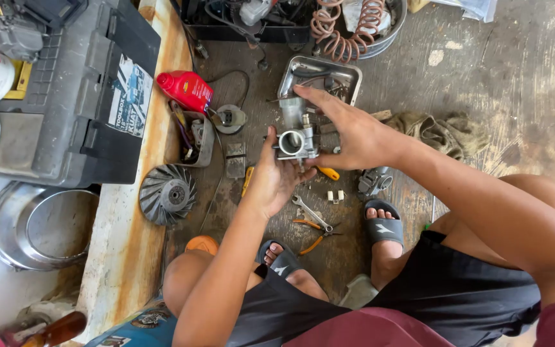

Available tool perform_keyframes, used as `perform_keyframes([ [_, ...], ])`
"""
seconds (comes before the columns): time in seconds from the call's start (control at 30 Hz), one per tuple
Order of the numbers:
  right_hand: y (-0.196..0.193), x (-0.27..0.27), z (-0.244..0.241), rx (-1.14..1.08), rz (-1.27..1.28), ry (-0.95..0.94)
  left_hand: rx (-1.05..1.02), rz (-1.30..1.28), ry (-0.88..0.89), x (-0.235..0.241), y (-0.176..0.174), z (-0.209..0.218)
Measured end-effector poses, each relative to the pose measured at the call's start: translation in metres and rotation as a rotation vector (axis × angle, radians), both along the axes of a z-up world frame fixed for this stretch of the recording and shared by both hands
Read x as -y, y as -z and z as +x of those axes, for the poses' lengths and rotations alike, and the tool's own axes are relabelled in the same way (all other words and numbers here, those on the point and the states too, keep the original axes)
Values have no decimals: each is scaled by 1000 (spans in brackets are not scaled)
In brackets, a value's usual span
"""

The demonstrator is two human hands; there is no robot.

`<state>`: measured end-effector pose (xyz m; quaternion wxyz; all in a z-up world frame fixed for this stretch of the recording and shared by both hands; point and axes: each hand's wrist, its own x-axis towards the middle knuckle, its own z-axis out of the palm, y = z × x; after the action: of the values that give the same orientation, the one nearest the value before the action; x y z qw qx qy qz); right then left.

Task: Disassembling and inspecting a motorcycle carburetor using pliers and a screwdriver

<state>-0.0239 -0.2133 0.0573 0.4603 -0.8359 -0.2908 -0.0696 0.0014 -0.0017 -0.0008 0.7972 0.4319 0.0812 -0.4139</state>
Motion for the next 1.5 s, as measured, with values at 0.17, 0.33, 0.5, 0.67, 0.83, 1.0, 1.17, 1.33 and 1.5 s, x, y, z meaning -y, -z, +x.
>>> perform_keyframes([
  [0.17,-5,11,-3,-57,10,27,158,60,32,-2,12,-5],
  [0.33,-3,13,-8,-53,-32,101,328,79,-87,-2,-28,-15],
  [0.5,3,-5,-13,47,-86,342,903,303,12,2,-53,-19],
  [0.67,-28,-13,-23,109,-160,246,456,-204,-172,6,-5,-14],
  [0.83,-35,-9,-25,163,-169,110,76,-480,-202,-2,35,3],
  [1.0,-41,-13,-34,187,-119,104,-85,-479,-183,10,2,-15],
  [1.17,-54,-16,-35,136,-172,129,-127,-625,-209,7,1,-24],
  [1.33,-57,-18,-31,108,-181,221,-137,-645,-174,17,0,-24],
  [1.5,-42,-11,-21,85,-298,229,-52,-595,-145,23,-4,-25],
])
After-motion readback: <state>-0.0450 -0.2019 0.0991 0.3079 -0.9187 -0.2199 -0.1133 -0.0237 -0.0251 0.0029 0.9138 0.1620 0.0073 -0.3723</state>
